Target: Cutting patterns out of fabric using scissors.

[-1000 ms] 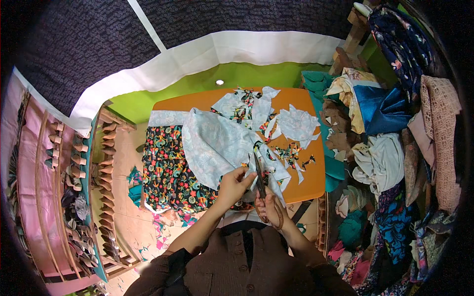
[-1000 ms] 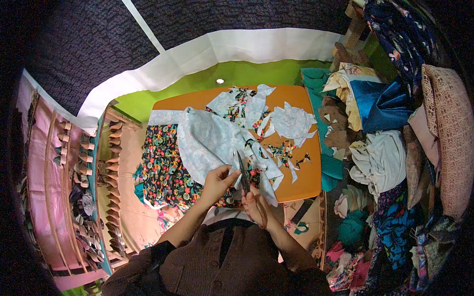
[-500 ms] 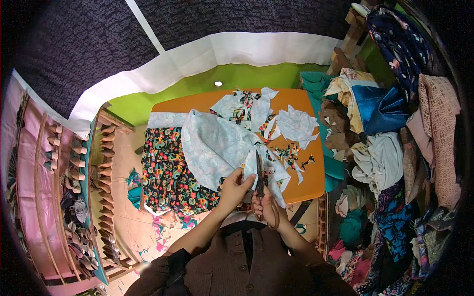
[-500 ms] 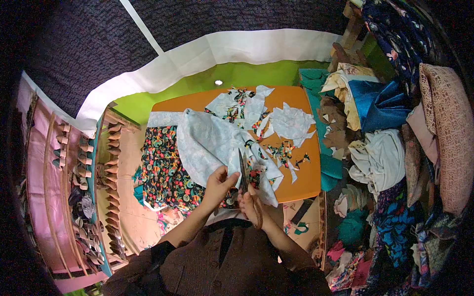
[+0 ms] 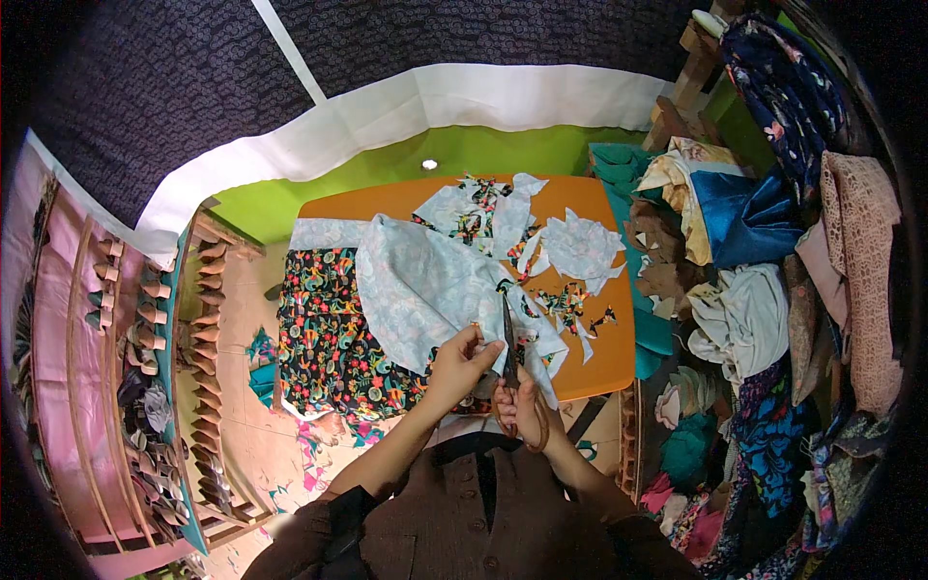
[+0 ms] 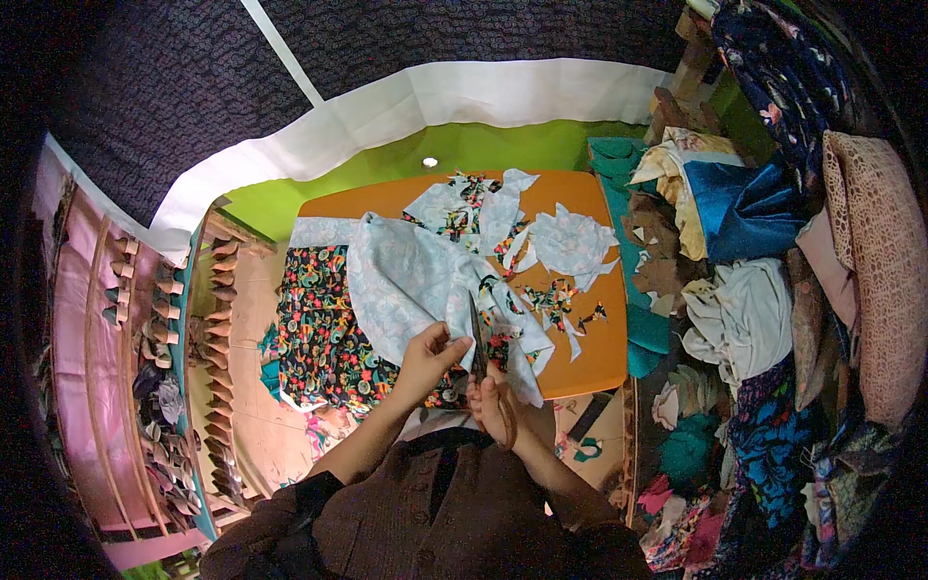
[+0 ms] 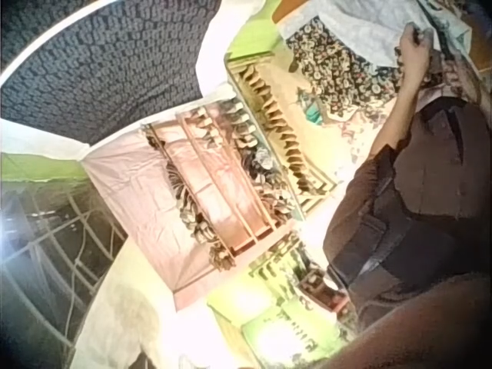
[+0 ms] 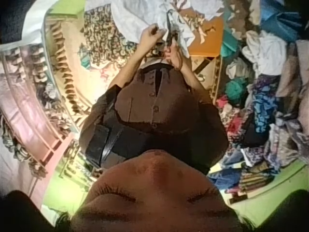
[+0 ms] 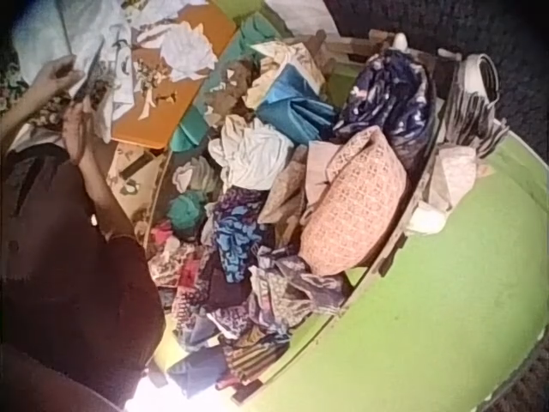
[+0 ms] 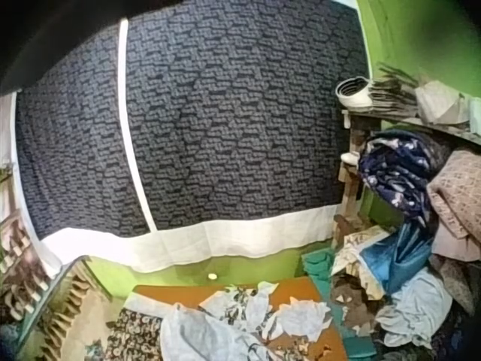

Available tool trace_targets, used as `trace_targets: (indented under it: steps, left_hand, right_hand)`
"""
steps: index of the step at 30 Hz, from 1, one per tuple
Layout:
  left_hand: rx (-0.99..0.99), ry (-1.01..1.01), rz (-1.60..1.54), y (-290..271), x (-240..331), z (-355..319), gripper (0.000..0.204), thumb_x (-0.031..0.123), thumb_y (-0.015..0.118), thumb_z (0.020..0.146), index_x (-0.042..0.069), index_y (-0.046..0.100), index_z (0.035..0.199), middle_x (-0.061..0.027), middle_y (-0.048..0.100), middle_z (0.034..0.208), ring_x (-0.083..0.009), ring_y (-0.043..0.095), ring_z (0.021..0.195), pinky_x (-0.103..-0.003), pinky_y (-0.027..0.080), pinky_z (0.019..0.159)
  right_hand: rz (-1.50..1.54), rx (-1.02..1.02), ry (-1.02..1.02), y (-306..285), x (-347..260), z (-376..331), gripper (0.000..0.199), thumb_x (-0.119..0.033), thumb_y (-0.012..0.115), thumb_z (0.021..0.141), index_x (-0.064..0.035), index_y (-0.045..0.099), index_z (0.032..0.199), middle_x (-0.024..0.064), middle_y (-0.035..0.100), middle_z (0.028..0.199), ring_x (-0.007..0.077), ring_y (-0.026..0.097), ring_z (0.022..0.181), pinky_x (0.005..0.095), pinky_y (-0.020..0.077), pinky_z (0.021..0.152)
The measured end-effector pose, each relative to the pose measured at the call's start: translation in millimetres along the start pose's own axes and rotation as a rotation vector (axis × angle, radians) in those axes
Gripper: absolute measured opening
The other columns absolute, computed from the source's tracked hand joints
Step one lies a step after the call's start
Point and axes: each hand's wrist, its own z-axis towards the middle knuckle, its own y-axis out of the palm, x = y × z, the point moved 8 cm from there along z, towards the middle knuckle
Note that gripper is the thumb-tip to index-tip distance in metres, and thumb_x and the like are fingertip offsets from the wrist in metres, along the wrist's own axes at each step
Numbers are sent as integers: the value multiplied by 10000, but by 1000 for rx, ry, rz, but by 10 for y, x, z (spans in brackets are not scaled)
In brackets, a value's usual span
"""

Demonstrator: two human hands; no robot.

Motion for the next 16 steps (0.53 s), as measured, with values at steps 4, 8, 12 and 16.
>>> trace_targets:
  steps: [4, 8, 12, 16]
  left_hand:
    - [7, -22, 16, 10, -5, -1, 234, 164, 611, 754, 29, 449, 653, 57, 380, 549, -31, 323, 521, -197, 276, 461]
    - [-52, -41, -39, 39, 14, 5, 195, 165, 626, 741, 15, 503, 763, 39, 473, 623, -35, 400, 564, -196, 328, 494]
    - [-118, -19, -105, 31, 63, 42, 263, 171, 642, 727, 6, 524, 893, 9, 546, 731, -46, 471, 642, -197, 376, 549]
    - [-36, -104, 138, -114, -4, 59, 285, 218, 647, 724, 21, 515, 882, 22, 525, 666, -34, 448, 602, -173, 369, 523]
  right_hand:
    - [13, 35, -10, -18, -29, -23, 594, -639, 334, 749, -79, 377, 942, -46, 335, 688, 23, 248, 527, 148, 212, 445]
    - [-142, 71, 0, -38, -117, -46, 582, -628, 352, 756, -71, 379, 920, -40, 348, 680, 14, 269, 533, 141, 217, 442]
    - [-263, 70, -120, -97, -194, -34, 576, -621, 357, 761, -66, 380, 915, -32, 361, 685, 27, 306, 552, 155, 256, 453]
    - [-510, 81, -280, -11, -396, -62, 580, -611, 358, 768, -62, 377, 954, 8, 396, 695, 104, 387, 611, 218, 352, 527]
